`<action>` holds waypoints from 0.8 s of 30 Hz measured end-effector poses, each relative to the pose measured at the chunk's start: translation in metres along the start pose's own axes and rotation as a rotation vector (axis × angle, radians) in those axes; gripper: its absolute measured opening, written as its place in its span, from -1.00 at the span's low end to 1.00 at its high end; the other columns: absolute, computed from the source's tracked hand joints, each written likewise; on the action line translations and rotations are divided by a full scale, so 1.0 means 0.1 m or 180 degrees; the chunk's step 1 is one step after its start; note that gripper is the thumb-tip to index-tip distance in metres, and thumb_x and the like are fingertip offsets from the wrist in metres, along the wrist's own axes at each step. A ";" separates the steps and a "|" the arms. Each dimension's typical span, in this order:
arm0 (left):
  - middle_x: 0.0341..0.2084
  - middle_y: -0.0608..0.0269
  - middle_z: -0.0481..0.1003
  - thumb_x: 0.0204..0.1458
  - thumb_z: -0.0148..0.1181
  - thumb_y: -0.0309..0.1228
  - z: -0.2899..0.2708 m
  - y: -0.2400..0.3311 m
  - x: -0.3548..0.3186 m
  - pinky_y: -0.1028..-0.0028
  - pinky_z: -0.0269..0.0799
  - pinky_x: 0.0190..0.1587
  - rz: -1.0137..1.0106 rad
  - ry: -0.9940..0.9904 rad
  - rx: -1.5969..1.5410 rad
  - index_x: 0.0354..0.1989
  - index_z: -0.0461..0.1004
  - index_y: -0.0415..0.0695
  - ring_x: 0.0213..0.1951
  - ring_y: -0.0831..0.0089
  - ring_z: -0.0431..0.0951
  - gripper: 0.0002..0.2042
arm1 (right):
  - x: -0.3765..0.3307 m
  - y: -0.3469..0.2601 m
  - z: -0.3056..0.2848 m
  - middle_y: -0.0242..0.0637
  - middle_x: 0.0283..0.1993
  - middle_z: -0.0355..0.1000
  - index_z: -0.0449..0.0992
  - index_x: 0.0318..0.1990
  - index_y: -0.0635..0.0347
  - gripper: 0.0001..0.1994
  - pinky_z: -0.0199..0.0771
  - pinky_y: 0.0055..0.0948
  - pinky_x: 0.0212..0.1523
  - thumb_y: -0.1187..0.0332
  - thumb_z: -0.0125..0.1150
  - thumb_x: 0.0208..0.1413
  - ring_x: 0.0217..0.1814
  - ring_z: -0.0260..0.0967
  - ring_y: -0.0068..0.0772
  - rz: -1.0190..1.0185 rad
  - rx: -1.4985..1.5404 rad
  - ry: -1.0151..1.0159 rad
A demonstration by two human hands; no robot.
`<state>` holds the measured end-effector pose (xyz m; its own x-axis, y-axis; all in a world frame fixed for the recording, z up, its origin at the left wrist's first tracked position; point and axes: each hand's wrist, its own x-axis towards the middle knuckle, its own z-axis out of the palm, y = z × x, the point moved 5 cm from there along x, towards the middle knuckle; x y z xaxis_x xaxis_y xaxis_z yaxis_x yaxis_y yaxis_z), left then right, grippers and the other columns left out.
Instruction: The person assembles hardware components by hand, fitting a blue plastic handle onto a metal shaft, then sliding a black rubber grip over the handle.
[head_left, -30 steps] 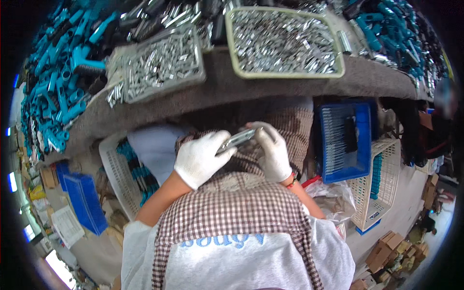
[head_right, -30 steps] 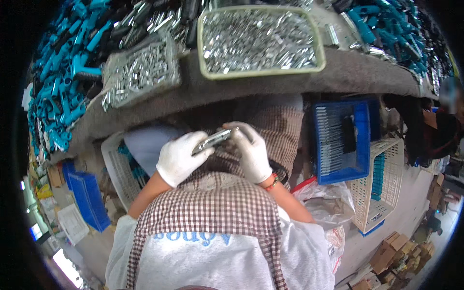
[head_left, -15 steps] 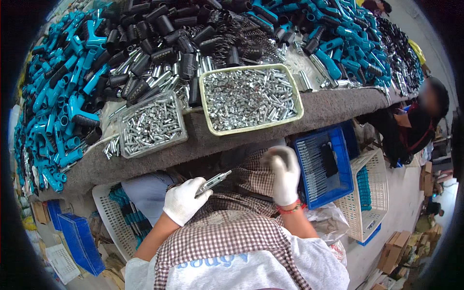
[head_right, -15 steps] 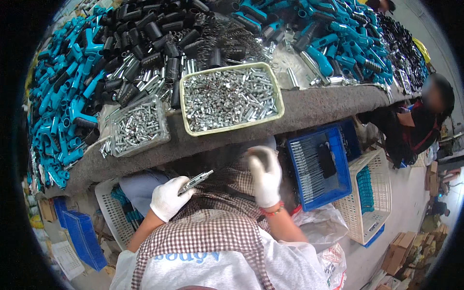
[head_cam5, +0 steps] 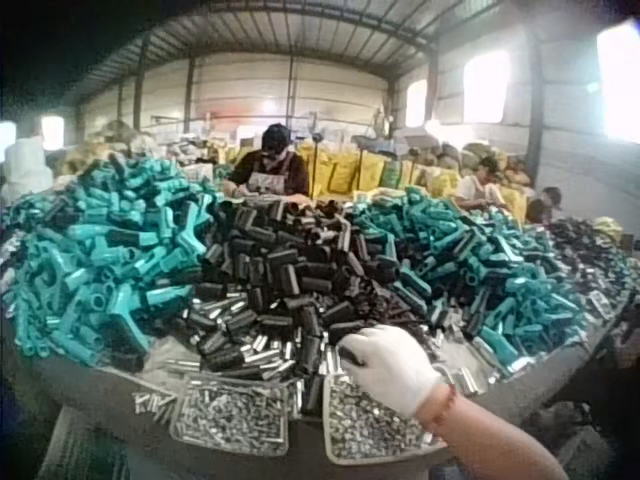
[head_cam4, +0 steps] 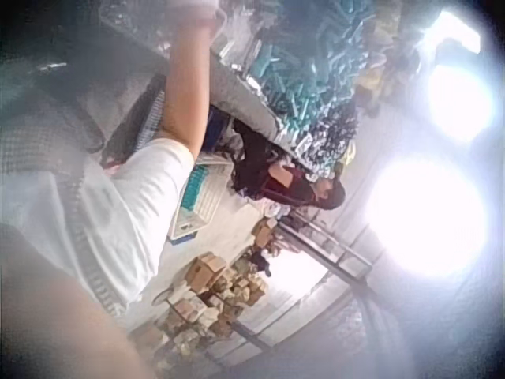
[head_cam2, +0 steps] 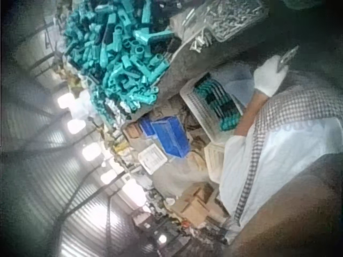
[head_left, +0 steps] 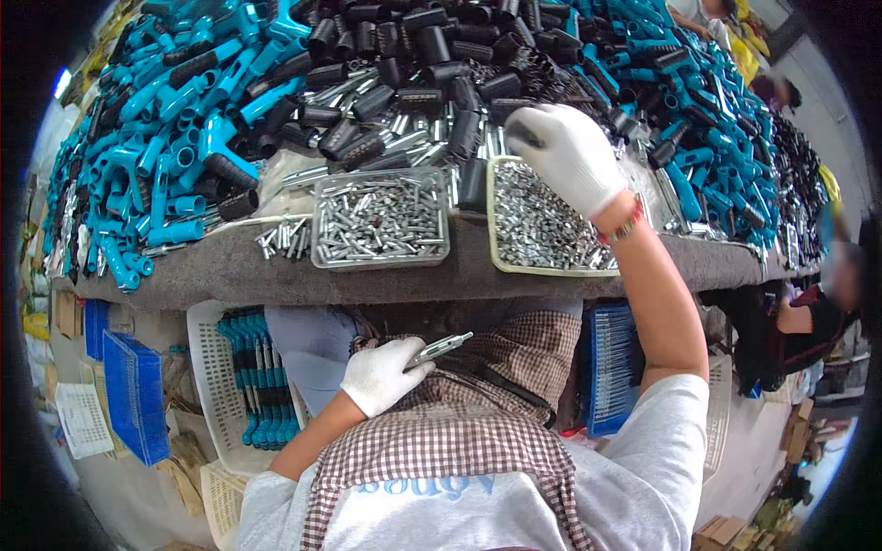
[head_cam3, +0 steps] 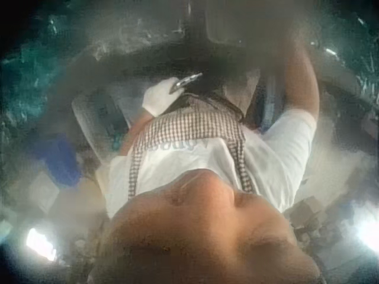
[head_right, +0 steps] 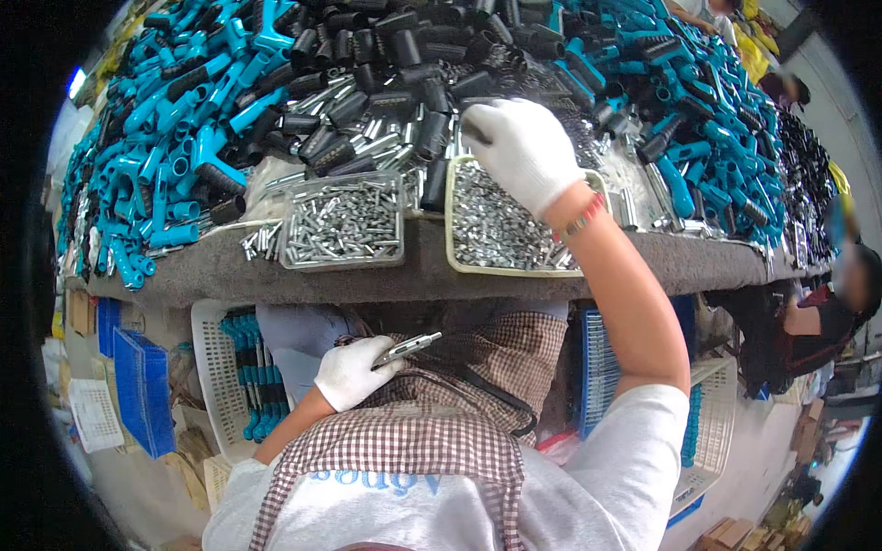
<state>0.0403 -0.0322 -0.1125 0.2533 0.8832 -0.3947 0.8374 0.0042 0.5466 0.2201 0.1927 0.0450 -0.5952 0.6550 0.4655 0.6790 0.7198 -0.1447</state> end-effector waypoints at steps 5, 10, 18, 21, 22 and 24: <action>-0.37 0.14 0.51 0.10 0.07 -0.08 0.01 -0.09 -0.09 0.19 0.48 -0.33 0.0235 0.0344 0.0019 -0.29 0.40 -0.06 -0.34 0.12 0.56 -0.71 | 0.38 0.11 0.48 -0.02 -0.27 0.50 0.60 -0.24 0.23 -0.53 0.44 -0.18 -0.05 -0.05 0.27 -0.07 -0.15 0.47 0.00 0.0339 -0.0181 -0.0944; -0.40 0.13 0.51 0.09 0.08 -0.09 -0.08 -0.11 -0.13 0.18 0.47 -0.32 0.0246 0.0534 -0.0064 -0.27 0.41 -0.05 -0.33 0.11 0.56 -0.72 | 0.27 0.19 0.31 -0.20 -0.29 0.51 0.55 -0.24 0.31 -0.67 0.42 -0.48 -0.13 0.19 0.32 0.00 -0.20 0.45 -0.47 0.0889 0.0890 -0.0854; -0.47 0.15 0.50 0.07 0.12 -0.13 -0.25 0.00 -0.15 0.20 0.49 -0.36 0.0373 0.0646 0.0089 -0.30 0.37 -0.06 -0.41 0.11 0.56 -0.74 | -0.94 -0.54 -0.29 -0.26 -0.09 0.50 0.39 0.08 0.31 -0.52 0.50 -0.46 -0.01 0.52 0.27 -0.08 -0.06 0.47 -0.43 0.1509 0.2924 0.0357; -0.48 0.17 0.50 0.06 0.15 -0.13 -0.29 0.05 -0.17 0.23 0.50 -0.40 0.0592 0.0823 0.0275 -0.29 0.38 -0.05 -0.44 0.14 0.57 -0.74 | -1.60 -0.65 -0.04 -0.23 -0.05 0.51 0.48 -0.01 0.32 -0.61 0.45 -0.52 0.01 0.51 0.35 -0.06 -0.03 0.46 -0.48 0.1714 0.3269 -0.0147; -0.48 0.18 0.50 0.05 0.17 -0.14 -0.32 0.07 -0.20 0.25 0.51 -0.42 0.0778 0.1038 0.0392 -0.28 0.38 -0.05 -0.47 0.17 0.57 -0.74 | -1.75 -0.73 0.06 -0.24 -0.04 0.51 0.50 -0.05 0.32 -0.66 0.43 -0.54 0.00 0.50 0.33 -0.02 -0.04 0.46 -0.52 0.2358 0.3326 -0.0224; -0.50 0.19 0.49 0.04 0.19 -0.15 -0.34 0.12 -0.23 0.27 0.51 -0.45 0.0895 0.1110 0.0438 -0.29 0.37 -0.04 -0.49 0.20 0.57 -0.74 | -2.04 -0.76 0.32 -0.30 -0.10 0.50 0.47 -0.04 0.31 -0.70 0.43 -0.55 -0.03 0.53 0.24 0.03 -0.12 0.44 -0.55 0.2990 0.3931 0.0177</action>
<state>0.0277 -0.0364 -0.0721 0.3214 0.9461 0.0395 0.8220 -0.2995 0.4845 0.2763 0.0122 -0.0667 -0.1385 0.9747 -0.1752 0.0055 -0.1761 -0.9844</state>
